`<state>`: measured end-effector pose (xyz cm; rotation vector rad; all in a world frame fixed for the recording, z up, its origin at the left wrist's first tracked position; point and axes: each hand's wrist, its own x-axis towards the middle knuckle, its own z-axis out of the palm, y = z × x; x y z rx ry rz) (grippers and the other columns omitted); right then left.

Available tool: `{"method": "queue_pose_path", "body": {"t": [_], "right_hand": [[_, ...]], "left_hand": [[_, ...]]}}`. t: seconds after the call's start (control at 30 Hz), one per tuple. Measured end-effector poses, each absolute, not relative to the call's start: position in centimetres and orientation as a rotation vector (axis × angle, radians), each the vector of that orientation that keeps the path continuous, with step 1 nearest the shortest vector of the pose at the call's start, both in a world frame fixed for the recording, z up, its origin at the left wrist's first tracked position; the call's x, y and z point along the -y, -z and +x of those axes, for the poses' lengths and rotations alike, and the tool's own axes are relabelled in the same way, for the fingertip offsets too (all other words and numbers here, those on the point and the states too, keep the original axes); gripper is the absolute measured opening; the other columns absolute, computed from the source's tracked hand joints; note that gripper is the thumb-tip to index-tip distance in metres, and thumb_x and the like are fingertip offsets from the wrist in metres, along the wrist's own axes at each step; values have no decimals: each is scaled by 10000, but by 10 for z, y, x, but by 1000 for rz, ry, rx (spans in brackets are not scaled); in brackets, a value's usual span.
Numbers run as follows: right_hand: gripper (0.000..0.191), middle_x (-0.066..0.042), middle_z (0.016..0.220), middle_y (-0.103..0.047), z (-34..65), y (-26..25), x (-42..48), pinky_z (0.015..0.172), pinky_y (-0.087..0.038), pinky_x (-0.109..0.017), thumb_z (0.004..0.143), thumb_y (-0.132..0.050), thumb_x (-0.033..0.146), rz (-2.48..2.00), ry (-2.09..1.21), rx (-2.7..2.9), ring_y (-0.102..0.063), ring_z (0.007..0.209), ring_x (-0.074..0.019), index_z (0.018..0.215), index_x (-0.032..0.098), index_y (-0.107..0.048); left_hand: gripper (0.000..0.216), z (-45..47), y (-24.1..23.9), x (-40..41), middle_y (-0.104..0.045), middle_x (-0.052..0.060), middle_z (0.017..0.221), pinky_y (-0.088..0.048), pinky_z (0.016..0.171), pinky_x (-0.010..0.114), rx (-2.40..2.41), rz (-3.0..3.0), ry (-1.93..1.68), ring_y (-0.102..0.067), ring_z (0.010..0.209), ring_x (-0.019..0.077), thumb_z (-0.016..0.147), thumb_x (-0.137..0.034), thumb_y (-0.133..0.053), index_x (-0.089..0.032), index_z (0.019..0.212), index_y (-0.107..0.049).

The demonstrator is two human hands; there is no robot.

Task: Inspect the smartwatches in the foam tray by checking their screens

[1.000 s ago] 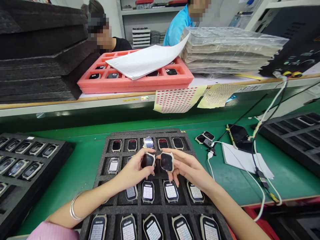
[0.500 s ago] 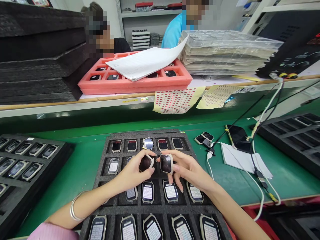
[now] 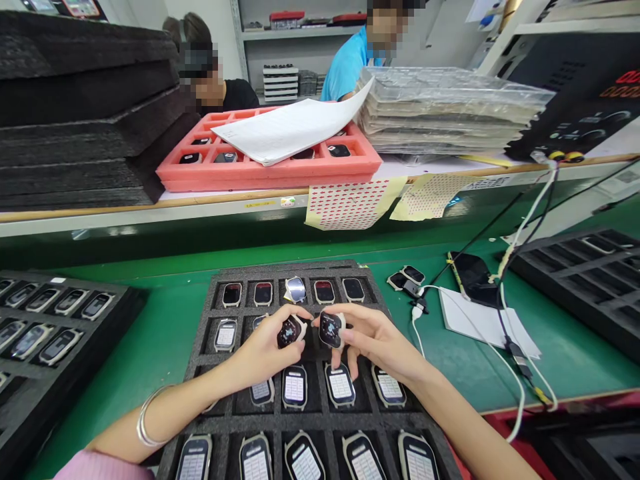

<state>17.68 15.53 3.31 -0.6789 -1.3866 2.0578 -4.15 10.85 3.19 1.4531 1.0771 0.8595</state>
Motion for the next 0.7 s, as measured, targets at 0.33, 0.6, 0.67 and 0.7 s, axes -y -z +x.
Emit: {"method": "queue_pose_path", "body": {"t": [0.33,0.6,0.67,0.7], "right_hand": [[433,-125,1100,-620,177,-33,-155,393,-542,-175,864,-643,284,-637,-2129,1330,-717,649,-177,1270,200,-517],[547,-120,1056,-620,184,-27,-151,467,-533,-189,759,-744,364,-574,-2234,1226,-701,617,-150,1231,157,-558],[600,-137,1089,-608,186,-27,-150,490,-533,-198,738,-760,371,-552,-2276,1213,-702,636,-158,1254,158,-543],[613,-139,1089,-605,187,-26,-150,495,-537,-207,731,-765,373,-541,-2290,1214,-701,630,-160,1259,157,-541]], "left_hand": [[351,-41,-30,-108,-589,45,1044,-423,746,272,-1128,1416,-914,-543,888,198,774,-144,-558,-203,1120,-543],[382,-36,-23,-97,-605,-9,760,-423,539,241,-1303,1345,-878,-496,558,150,763,-430,-625,-206,1069,-583],[447,-36,-16,-95,-618,-9,780,-458,557,247,-1330,1325,-888,-552,608,173,744,-507,-636,-226,1086,-570],[472,-36,-12,-95,-641,8,860,-488,628,252,-1342,1326,-903,-605,740,207,729,-544,-642,-233,1077,-572]]}}
